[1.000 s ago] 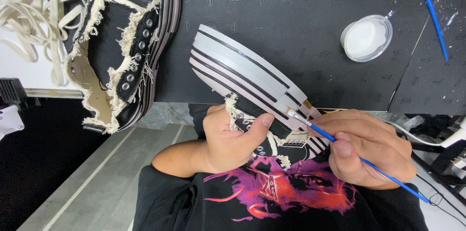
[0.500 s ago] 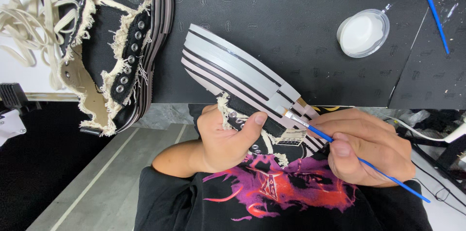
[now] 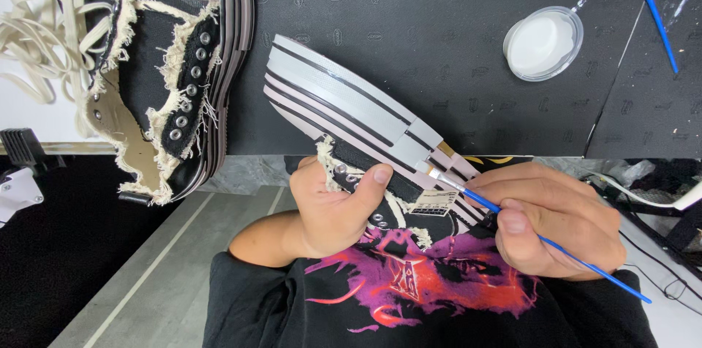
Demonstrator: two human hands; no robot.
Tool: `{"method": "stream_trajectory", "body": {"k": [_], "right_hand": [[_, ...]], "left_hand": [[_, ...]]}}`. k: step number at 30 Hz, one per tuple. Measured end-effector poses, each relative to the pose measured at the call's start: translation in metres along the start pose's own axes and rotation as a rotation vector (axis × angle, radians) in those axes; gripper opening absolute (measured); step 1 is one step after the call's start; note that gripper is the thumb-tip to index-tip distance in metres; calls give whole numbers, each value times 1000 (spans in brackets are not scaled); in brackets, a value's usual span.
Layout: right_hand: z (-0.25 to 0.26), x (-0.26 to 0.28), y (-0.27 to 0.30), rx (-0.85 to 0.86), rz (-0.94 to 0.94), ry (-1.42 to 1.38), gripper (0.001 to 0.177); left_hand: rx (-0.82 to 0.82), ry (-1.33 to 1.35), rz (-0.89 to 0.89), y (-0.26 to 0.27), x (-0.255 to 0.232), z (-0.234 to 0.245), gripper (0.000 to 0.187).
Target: The person paints the white rubber sole of a distressed black high-top sneaker with white paint using a small blue brush. They hold the shoe in their left hand and carefully apply paint to the side and bottom edges of the sole, occasionally dipping the brush into a small container of white paint.
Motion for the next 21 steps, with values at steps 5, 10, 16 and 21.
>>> {"method": "stream_trajectory", "body": {"k": [5,10,16,21], "right_hand": [[9,-5,20,-123,-25,54,13],[10,-19,34,-321,-102,-193,13],[7,-13,21,19,-93,-70,17],[1,-8,11,99,-39,22,17]], "left_hand": [[-34,22,25,1,4,0,8],[-59,44,37,-1,8,0,10],[-35,58,33,-2,7,-2,10],[-24,79,35,-2,5,-3,10]]}}
Point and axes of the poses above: each hand's wrist, its own y-axis away from the middle knuckle, its own z-axis out of the back of the hand, x = y × z, the point moved 5 cm from there along -y, towards the middle knuckle, and after that the axes turned 6 degrees about -x, right-handed, at the moved point
